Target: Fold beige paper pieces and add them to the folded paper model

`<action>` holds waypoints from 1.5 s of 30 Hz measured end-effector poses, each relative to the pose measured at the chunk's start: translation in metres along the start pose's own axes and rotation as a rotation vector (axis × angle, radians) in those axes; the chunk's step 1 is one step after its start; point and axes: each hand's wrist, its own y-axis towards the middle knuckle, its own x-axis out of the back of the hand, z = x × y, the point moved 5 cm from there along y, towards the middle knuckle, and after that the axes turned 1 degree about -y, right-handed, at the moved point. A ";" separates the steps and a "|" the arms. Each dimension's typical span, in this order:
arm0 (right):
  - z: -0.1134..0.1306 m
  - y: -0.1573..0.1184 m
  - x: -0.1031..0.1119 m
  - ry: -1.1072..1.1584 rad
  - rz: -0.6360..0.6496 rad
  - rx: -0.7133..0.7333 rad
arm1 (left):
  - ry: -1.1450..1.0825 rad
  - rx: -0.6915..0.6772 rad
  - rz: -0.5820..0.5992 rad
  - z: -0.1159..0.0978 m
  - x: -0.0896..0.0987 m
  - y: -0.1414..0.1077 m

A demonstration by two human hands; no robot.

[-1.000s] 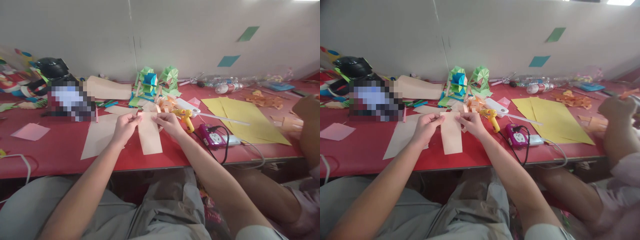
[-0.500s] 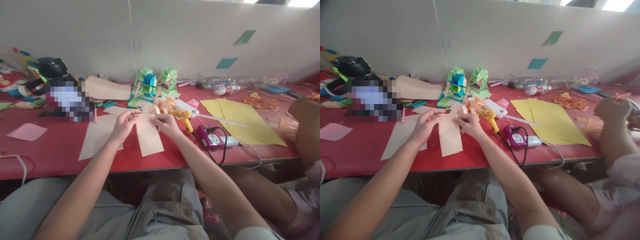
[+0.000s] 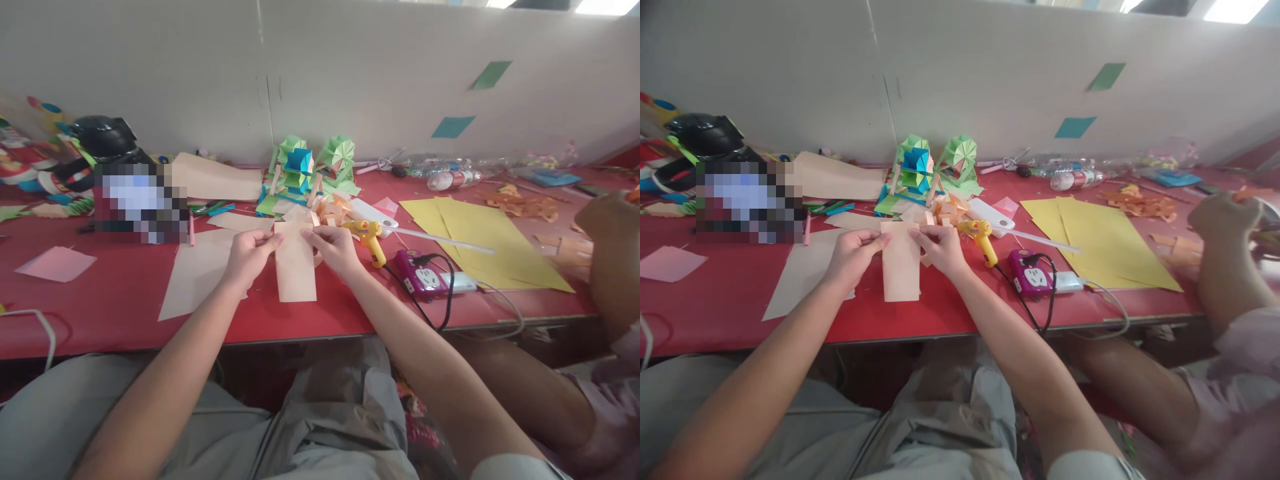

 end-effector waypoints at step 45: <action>-0.005 0.004 0.024 0.030 -0.324 0.013 | 0.178 -0.042 0.112 0.008 -0.003 -0.002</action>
